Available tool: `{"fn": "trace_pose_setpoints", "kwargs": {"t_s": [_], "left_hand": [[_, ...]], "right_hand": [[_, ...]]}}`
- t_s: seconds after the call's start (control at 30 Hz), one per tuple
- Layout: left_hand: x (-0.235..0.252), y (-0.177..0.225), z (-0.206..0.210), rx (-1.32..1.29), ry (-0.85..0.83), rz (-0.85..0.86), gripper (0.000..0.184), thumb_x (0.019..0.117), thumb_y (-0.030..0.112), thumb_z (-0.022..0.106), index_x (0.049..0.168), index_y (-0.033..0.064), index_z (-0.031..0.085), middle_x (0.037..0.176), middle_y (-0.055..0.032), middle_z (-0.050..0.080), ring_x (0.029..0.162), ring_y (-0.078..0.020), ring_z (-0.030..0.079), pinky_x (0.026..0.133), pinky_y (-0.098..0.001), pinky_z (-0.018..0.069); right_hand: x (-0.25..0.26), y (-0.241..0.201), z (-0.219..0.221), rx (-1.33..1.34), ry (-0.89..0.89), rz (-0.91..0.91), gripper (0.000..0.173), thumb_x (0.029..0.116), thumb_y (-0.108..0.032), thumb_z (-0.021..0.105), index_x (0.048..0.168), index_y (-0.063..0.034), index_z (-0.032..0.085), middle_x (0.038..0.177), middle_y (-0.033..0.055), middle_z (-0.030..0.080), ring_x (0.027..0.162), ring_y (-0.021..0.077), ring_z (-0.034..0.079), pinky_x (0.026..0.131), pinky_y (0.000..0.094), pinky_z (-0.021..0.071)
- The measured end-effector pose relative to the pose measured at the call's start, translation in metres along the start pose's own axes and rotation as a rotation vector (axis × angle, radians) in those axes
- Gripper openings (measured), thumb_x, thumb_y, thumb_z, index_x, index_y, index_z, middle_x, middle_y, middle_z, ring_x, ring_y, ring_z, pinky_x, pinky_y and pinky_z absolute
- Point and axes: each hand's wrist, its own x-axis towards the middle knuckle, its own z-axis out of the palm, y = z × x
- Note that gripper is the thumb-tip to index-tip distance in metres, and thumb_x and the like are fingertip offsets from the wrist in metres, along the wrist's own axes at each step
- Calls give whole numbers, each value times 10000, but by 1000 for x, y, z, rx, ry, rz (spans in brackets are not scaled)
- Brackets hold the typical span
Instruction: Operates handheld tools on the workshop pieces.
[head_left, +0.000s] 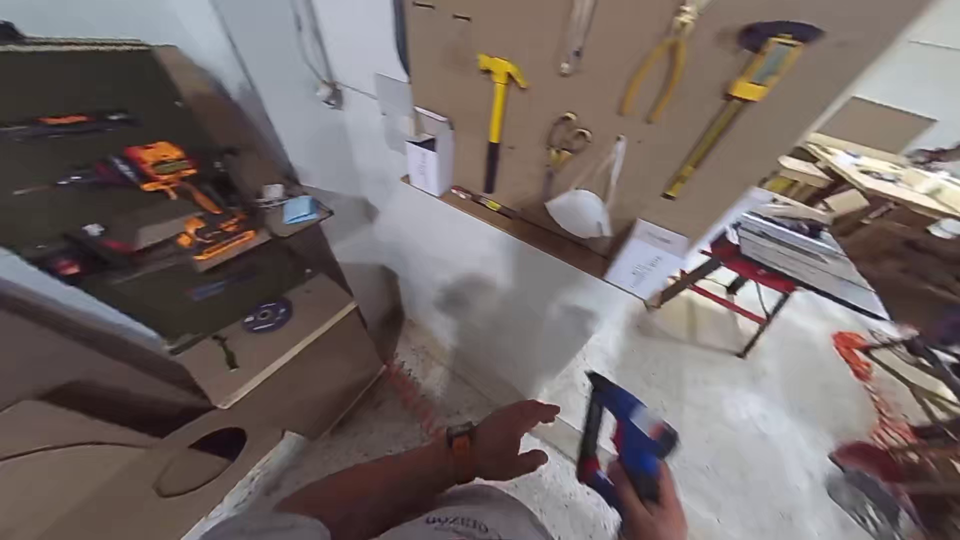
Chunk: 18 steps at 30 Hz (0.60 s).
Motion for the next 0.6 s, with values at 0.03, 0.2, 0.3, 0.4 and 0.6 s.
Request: {"fn": "trace_pose_setpoints", "kwargs": {"t_s": [0.03,0.2,0.3,0.4,0.6], "left_hand": [[-8,2,-23,26,88,-11,715,939,259,745,1554,71,433,1459,-147,578,1367,-247,546,1164,-443,445],[-48,-4,-118,581,710,47,861,870,477,741,1532,11,448,1349,-159,658,1239,-248,627,1085,-473,471],[-54,-8,-172,732,1020,138,749,945,431,662,1539,58,399,1380,-101,643,1257,-137,590,1164,-412,356],[-47,-4,-210,744,1137,161,679,984,411,600,1541,114,347,1458,-48,579,1353,-91,516,1218,-371,301],[-6,-11,-277,805,1194,175,890,962,464,621,1625,68,180,1434,-171,577,1286,-176,589,1112,-394,468]], "right_hand": [[21,-19,51,14,-65,-60,426,813,-54,770,1199,44,617,965,57,741,839,100,726,768,334,641],[79,-107,246,250,-294,-269,349,837,-160,786,1121,-5,656,942,2,755,860,56,732,788,274,641],[95,-153,315,565,-419,-330,335,895,-188,767,1174,-49,646,1001,-4,759,906,83,737,815,289,642],[118,-182,352,709,-574,-344,347,937,-199,742,1211,-16,630,1017,39,747,902,125,733,817,330,641],[192,-202,381,704,-751,-555,578,1012,-279,657,1429,50,427,1301,117,639,1204,154,641,1049,362,559]]}}
